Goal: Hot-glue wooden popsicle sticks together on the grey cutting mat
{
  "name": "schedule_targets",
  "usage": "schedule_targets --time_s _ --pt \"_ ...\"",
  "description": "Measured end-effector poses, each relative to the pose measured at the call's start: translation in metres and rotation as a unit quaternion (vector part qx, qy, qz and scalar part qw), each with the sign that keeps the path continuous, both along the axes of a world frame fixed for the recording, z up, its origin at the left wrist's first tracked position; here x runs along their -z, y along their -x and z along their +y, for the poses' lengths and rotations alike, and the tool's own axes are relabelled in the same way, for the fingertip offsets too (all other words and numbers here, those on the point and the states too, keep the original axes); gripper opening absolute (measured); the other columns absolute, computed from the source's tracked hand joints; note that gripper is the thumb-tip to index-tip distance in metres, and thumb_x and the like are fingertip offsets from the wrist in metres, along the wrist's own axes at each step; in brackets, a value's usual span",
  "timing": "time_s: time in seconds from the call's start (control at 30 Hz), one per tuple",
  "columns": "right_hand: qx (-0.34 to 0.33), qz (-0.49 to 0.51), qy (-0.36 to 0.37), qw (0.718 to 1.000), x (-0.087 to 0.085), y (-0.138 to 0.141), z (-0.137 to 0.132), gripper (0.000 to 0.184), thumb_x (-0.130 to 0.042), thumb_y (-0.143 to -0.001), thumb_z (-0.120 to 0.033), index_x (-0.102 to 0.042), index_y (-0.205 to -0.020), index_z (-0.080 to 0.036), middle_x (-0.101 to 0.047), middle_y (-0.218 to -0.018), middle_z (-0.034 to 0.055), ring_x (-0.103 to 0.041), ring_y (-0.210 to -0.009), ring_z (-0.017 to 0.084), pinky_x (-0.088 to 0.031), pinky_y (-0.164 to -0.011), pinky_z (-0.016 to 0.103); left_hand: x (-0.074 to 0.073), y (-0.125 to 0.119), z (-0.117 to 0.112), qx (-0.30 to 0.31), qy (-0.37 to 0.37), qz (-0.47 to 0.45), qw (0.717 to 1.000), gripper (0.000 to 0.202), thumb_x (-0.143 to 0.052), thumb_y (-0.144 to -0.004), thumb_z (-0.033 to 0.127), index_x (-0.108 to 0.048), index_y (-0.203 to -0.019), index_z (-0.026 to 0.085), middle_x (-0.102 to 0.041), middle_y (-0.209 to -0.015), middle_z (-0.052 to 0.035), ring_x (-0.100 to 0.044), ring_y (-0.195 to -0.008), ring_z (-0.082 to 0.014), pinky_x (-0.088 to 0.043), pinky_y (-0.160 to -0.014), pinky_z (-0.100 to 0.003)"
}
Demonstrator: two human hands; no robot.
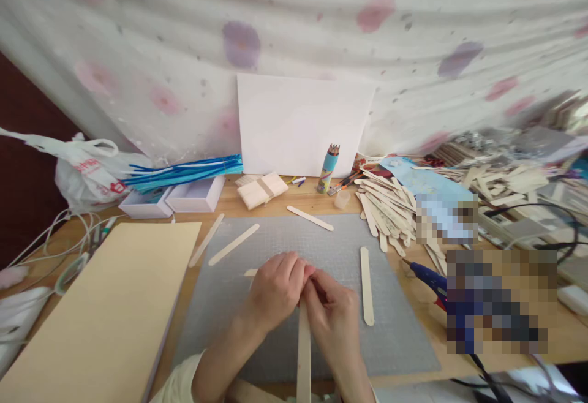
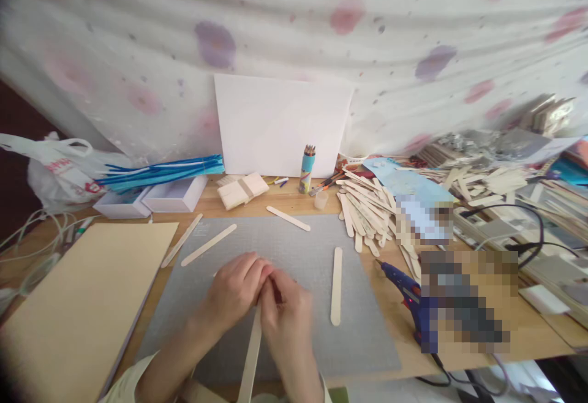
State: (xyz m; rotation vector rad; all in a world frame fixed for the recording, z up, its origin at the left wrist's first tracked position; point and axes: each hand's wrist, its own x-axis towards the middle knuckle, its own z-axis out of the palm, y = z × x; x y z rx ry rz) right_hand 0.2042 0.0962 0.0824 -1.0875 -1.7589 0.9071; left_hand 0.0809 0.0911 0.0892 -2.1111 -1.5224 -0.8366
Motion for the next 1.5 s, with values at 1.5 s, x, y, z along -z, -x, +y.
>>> schedule_targets --time_s 1.5 --pt "0.009 0.04 -0.096 0.995 -0.027 0.005 -0.029 0.02 -0.058 -0.089 -0.016 -0.07 -0.103 -0.021 -0.076 -0.076 -0.0004 -0.07 -0.059 0.01 -0.055 -0.058 0.013 -0.011 0.027 -0.024 0.141 -0.112 -0.146 0.973 0.013 -0.045 -0.097 0.02 -0.056 -0.103 0.018 -0.061 -0.085 -0.0039 -0.06 -0.077 -0.0172 -0.051 -0.083 -0.038"
